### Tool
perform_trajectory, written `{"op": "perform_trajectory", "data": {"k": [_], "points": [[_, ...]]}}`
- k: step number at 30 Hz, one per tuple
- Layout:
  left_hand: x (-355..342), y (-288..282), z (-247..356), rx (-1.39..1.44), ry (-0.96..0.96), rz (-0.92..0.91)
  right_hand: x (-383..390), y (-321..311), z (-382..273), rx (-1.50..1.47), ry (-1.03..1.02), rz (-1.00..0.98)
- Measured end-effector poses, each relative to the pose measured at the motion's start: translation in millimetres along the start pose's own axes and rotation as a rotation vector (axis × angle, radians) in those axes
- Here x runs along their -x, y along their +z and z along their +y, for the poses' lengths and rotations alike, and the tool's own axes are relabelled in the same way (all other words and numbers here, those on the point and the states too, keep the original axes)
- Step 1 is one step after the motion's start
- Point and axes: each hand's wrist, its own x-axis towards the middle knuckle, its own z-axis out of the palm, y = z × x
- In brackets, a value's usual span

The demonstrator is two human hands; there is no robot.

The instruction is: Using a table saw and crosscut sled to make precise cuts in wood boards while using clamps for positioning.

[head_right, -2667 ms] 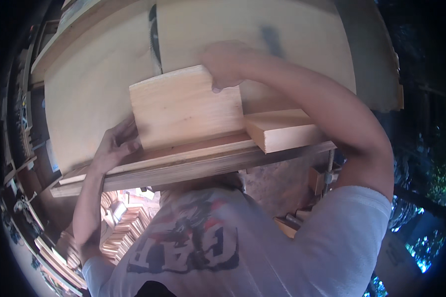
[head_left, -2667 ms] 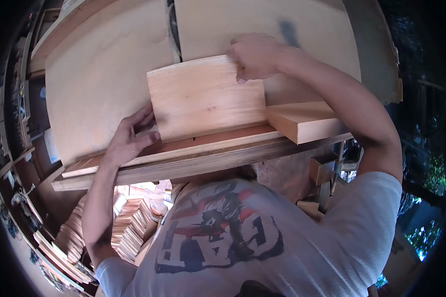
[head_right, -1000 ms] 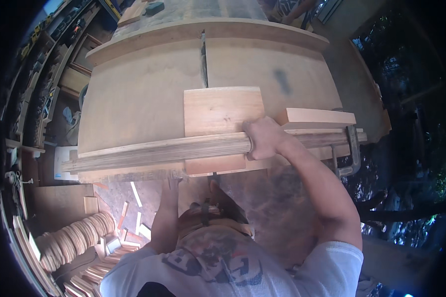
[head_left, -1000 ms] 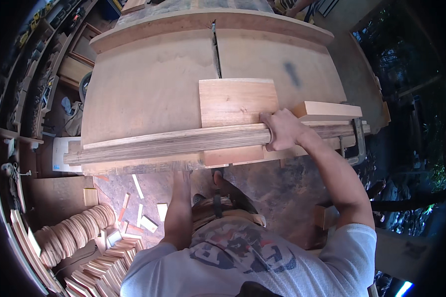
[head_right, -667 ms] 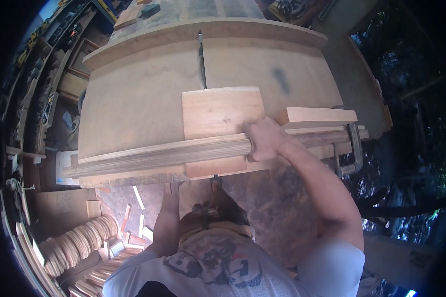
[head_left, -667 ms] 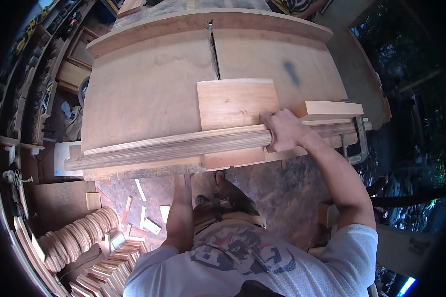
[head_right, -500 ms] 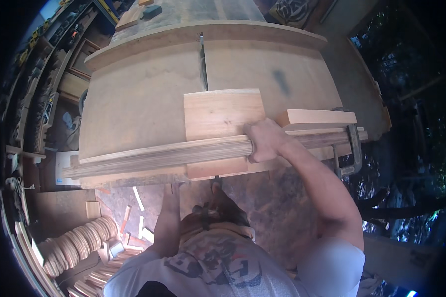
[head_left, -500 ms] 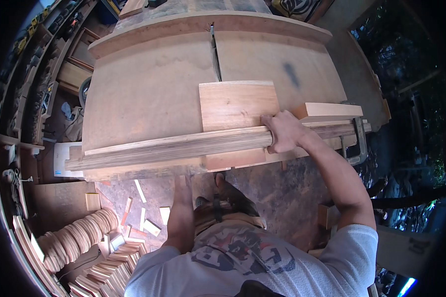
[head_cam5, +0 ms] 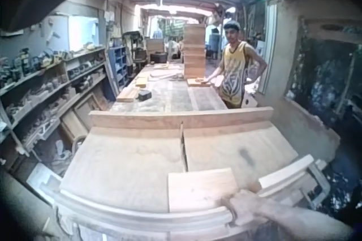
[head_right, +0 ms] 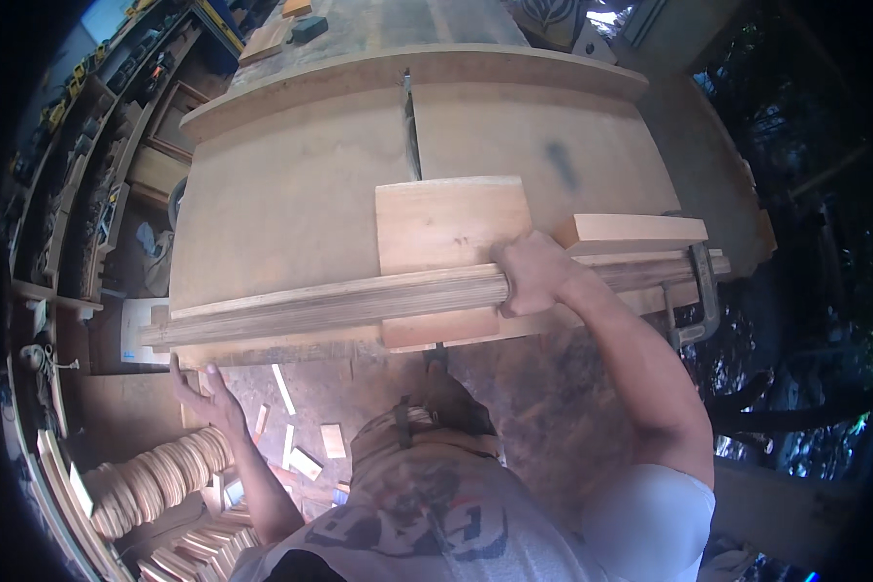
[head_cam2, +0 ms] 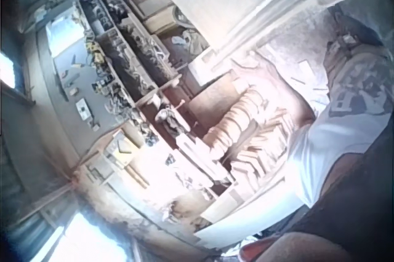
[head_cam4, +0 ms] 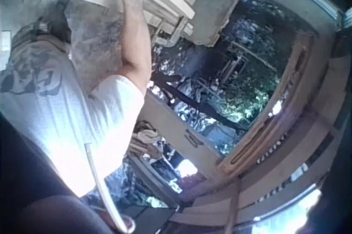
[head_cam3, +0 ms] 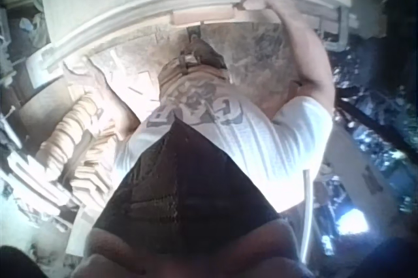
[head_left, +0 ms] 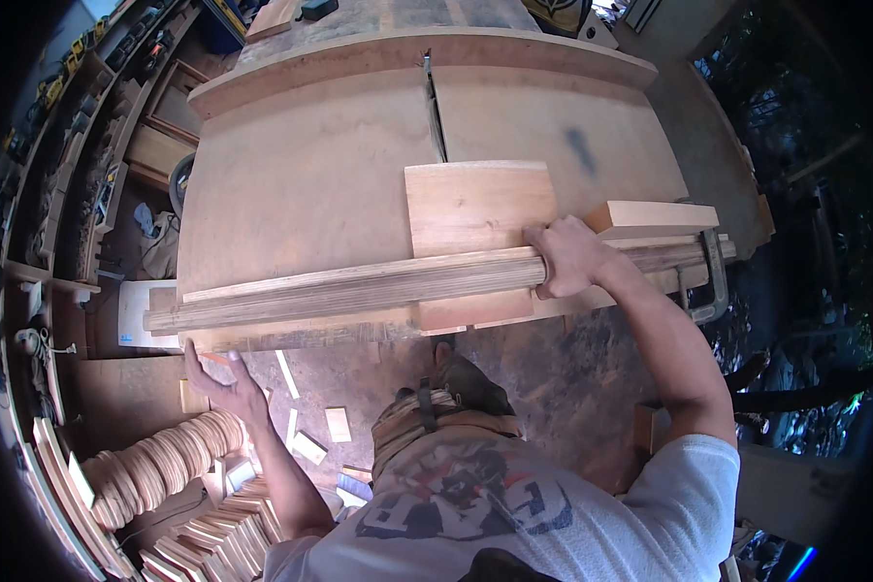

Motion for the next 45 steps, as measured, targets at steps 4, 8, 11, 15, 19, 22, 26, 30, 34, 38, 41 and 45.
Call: {"op": "perform_trajectory", "data": {"k": [4,8,11,15,19,22,26,30,34,38,41,45], "points": [[-73.2,19.3,31.9,-0.292,0.590,-0.399,-1.0,-8.6,-4.0,-0.009,-0.005,-0.018],[-85.7,42.0,13.7,-0.122,0.646,-0.615,-3.6,-4.4,1.5,-0.032,-0.022,0.020],[-87.3,44.6,14.7,-0.119,0.668,-0.586,-3.1,-5.3,0.9,-0.016,0.007,0.019],[-92.3,52.5,9.8,-0.129,0.664,-0.612,-7.7,-5.0,1.5,-0.005,0.031,0.011],[-97.1,59.2,6.7,-0.131,0.663,-0.620,-8.3,-3.7,1.0,-0.029,0.064,0.017],[-98.8,61.5,5.6,-0.134,0.670,-0.631,-9.3,-7.2,-1.0,-0.028,0.060,-0.002],[-102.1,63.9,8.9,-0.121,0.674,-0.628,-9.4,-10.9,-4.5,-0.029,0.078,0.000],[-105.4,69.6,10.5,-0.120,0.694,-0.607,-15.0,-10.3,-1.5,0.013,0.062,-0.004],[-107.2,74.8,8.5,-0.115,0.693,-0.596,-15.5,-8.4,1.2,-0.007,0.069,0.014],[-110.4,80.0,8.6,-0.096,0.694,-0.598,-15.9,-5.8,3.3,-0.009,0.065,0.047],[-112.0,83.0,6.3,-0.087,0.693,-0.606,-15.0,-6.3,1.5,-0.020,0.073,0.054],[-112.9,86.0,5.1,-0.082,0.694,-0.605,-15.4,-1.6,2.8,-0.032,0.081,0.067]]}}
